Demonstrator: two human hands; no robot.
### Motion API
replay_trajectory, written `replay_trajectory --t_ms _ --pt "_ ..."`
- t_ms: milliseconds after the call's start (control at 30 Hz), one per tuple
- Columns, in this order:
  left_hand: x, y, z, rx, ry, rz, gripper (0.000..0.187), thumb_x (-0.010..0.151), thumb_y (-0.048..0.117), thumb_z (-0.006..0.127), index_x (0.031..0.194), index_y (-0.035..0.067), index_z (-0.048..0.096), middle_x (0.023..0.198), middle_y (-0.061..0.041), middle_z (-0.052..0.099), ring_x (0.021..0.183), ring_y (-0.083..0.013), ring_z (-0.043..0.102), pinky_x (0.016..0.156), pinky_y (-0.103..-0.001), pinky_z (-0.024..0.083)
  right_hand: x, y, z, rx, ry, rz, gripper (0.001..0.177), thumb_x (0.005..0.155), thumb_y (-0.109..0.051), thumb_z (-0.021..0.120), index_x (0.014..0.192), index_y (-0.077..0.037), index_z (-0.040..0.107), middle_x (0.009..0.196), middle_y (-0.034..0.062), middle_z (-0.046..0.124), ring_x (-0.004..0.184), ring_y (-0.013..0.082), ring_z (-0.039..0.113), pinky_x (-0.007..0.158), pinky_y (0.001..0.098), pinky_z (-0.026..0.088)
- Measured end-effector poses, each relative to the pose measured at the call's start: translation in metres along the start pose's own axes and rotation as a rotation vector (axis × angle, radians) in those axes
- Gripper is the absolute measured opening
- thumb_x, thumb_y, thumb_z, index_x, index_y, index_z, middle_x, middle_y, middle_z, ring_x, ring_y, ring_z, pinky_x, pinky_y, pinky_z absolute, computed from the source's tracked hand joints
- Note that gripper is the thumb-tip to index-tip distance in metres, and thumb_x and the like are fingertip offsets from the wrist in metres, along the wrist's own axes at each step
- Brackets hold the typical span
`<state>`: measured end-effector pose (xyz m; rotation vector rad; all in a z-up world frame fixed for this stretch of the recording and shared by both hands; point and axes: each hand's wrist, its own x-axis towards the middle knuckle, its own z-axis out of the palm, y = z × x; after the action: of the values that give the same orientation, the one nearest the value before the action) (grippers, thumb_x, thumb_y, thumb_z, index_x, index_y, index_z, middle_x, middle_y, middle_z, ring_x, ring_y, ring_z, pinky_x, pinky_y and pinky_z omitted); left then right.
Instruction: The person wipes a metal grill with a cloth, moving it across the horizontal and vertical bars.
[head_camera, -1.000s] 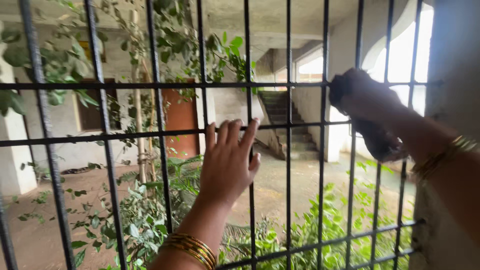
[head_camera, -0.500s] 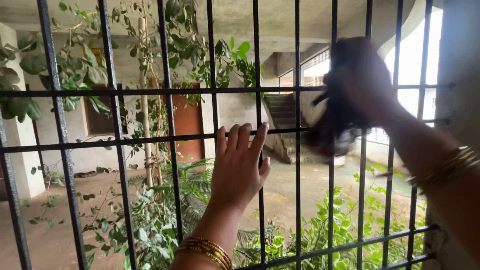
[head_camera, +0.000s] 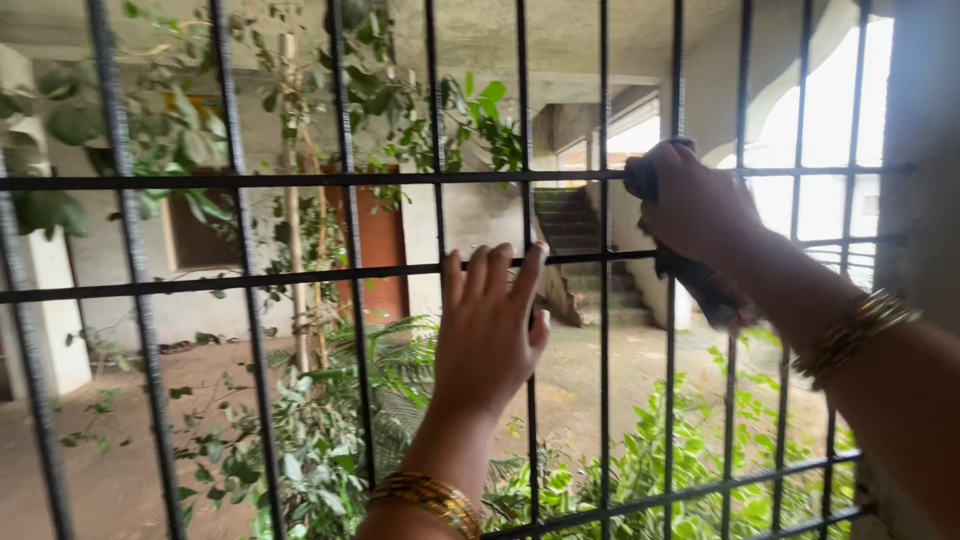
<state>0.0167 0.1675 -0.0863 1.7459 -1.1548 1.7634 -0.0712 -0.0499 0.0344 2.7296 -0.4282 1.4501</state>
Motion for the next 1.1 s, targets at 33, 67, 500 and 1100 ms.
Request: replay_trajectory --t_ms 33,67,500,1100 --pt "-0.001 0.000 -0.001 -0.002 -0.012 -0.006 0.065 0.084 0.027 0.071 0.143 0.009 0.050 0.128 -0.017 0.055 0.128 -0.0349 0.049 0.118 -0.058 0.028 0.000 -0.005 0.007 0.029 0.034 0.036 0.052 0.084 -0.019 0.072 0.129 -0.004 0.050 0.132 0.0211 0.057 0.105 0.0482 0.067 0.087 0.0575 0.055" --pt "-0.002 0.001 -0.003 -0.004 -0.024 -0.013 0.065 0.083 0.027 0.071 0.142 0.010 0.049 0.128 -0.016 0.055 0.129 -0.0344 0.049 0.118 -0.057 0.028 -0.002 -0.013 0.017 0.050 0.065 0.002 0.053 0.087 -0.022 0.072 0.130 -0.003 0.048 0.132 0.0239 0.055 0.104 0.0496 0.066 0.086 0.0577 0.055" --pt "-0.001 0.004 -0.002 0.036 -0.095 -0.040 0.068 0.085 0.028 0.070 0.146 0.010 0.045 0.133 -0.016 0.054 0.132 -0.0346 0.047 0.120 -0.057 0.026 0.017 -0.002 0.042 0.282 0.088 0.021 0.053 0.086 -0.014 0.071 0.134 -0.005 0.050 0.135 0.0211 0.053 0.112 0.0407 0.062 0.094 0.0511 0.052" --pt "0.004 0.003 -0.003 0.207 -0.185 -0.047 0.087 0.085 0.037 0.070 0.155 0.000 0.031 0.129 -0.013 0.056 0.129 -0.0310 0.049 0.120 -0.053 0.027 -0.087 -0.013 0.009 0.299 -0.303 0.312 0.058 0.088 -0.022 0.064 0.142 -0.017 0.043 0.120 0.0238 0.069 0.096 0.0424 0.074 0.088 0.0518 0.058"
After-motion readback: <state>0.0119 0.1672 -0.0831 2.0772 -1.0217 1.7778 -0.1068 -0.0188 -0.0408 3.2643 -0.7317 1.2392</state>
